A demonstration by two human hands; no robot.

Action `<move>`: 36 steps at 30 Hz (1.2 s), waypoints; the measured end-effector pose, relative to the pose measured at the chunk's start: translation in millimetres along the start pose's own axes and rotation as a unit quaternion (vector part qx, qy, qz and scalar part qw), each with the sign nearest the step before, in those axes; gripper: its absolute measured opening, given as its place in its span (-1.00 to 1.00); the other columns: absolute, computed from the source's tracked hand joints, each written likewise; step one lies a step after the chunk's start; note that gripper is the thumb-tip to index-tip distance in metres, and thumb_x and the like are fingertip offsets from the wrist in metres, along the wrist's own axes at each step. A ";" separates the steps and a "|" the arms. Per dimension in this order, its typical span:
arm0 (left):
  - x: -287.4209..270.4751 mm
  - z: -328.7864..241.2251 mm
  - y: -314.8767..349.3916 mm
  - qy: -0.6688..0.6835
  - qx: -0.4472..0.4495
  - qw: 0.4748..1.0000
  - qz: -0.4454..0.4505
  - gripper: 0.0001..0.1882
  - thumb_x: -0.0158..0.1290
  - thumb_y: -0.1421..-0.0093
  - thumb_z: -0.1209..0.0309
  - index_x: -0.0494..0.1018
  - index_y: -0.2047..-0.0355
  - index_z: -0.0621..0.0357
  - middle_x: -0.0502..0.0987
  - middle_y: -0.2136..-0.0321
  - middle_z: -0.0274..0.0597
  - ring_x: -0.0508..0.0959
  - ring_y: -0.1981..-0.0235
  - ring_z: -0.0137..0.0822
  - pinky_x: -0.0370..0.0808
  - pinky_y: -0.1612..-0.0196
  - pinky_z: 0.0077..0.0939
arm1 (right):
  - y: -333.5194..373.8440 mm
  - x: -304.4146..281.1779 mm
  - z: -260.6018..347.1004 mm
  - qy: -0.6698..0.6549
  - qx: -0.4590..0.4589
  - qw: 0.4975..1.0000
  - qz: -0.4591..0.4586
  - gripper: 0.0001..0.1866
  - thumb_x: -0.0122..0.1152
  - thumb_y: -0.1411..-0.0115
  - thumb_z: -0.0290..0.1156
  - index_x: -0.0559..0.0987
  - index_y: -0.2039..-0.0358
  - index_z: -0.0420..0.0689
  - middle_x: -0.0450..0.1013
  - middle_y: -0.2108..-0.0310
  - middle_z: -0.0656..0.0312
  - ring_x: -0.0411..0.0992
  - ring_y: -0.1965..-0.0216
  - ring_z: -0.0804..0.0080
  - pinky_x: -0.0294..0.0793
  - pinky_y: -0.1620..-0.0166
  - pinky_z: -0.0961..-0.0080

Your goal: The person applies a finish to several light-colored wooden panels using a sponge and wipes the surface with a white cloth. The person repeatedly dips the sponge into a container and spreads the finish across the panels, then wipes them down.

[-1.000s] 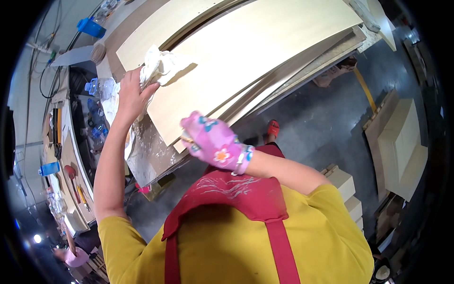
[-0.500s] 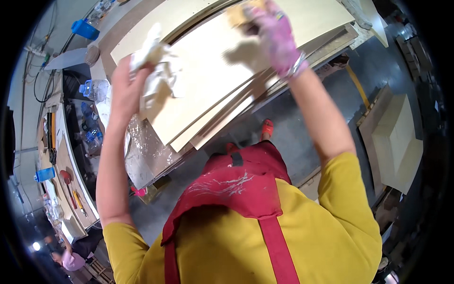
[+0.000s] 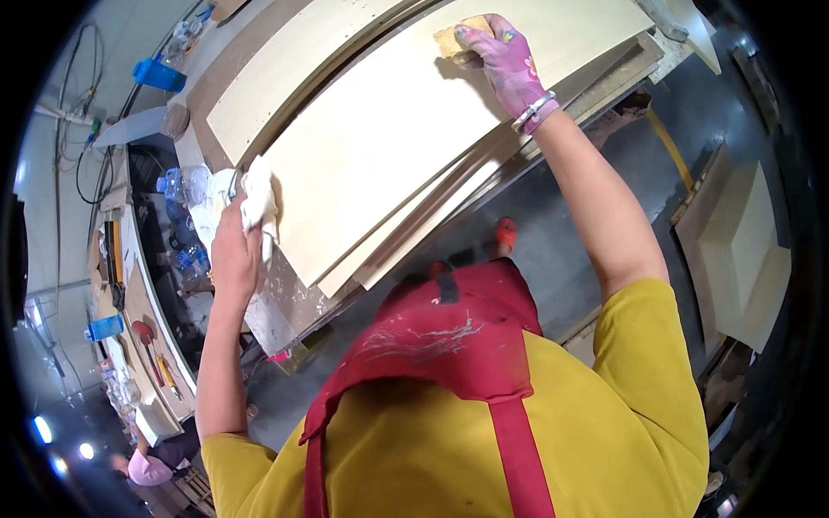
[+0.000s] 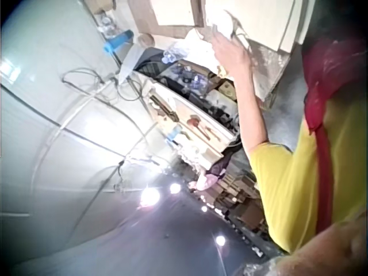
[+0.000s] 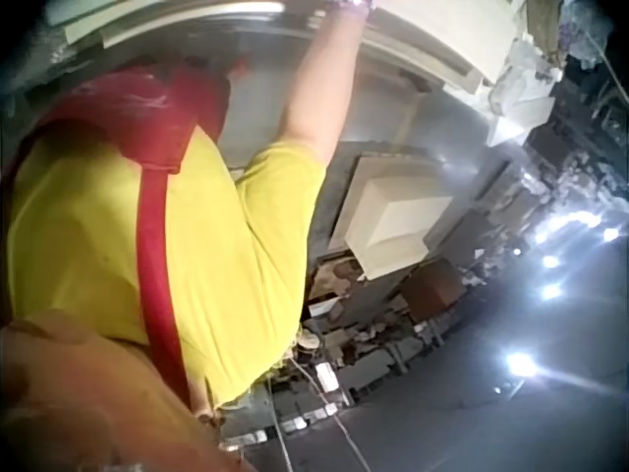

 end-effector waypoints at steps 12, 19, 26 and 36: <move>-27.4 54.5 35.1 -0.127 -0.095 0.987 0.008 -0.60 0.10 -0.02 0.43 0.49 0.07 0.07 0.47 0.22 -0.02 0.54 0.25 -0.05 0.50 0.22 -0.20 | 1.2 -4.1 0.1 0.014 0.001 1.000 0.016 -0.62 0.22 -0.20 -0.19 0.47 0.12 -0.23 0.46 0.33 0.27 0.43 0.33 0.64 0.45 0.26 0.68; 17.9 -46.8 31.2 -0.092 0.058 0.994 -0.018 -0.46 0.19 0.04 0.27 0.45 -0.03 -0.07 0.42 0.06 -0.09 0.46 0.11 -0.02 0.42 0.11 -0.21 | 2.9 4.8 5.8 0.044 0.035 0.998 0.029 -0.63 0.22 -0.21 -0.20 0.48 0.13 -0.23 0.46 0.35 0.28 0.41 0.37 0.66 0.43 0.30 0.70; -37.2 4.0 -31.0 0.358 -0.154 0.917 -0.089 -0.54 -0.03 -0.26 0.13 0.40 0.06 0.31 0.49 0.17 0.11 0.54 0.18 0.04 0.46 0.06 -0.18 | 9.2 -1.5 -0.4 0.027 0.044 0.998 0.021 -0.66 0.20 -0.22 -0.21 0.47 0.14 -0.19 0.45 0.37 0.33 0.37 0.42 0.69 0.37 0.36 0.72; 12.8 77.8 -107.9 -0.038 -0.147 0.988 0.003 -0.58 -0.01 -0.18 0.12 0.44 0.08 0.14 0.59 0.30 0.08 0.58 0.26 0.07 0.47 0.20 -0.17 | 4.5 6.2 4.7 0.031 0.049 0.997 0.042 -0.63 0.24 -0.20 -0.17 0.46 0.15 -0.19 0.44 0.40 0.35 0.38 0.43 0.69 0.38 0.37 0.73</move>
Point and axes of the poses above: each hand's wrist, its own y-axis away from the middle knuckle, its own x-axis out of the palm, z = x × y, the point moved 7 cm from there along -y, towards the middle knuckle
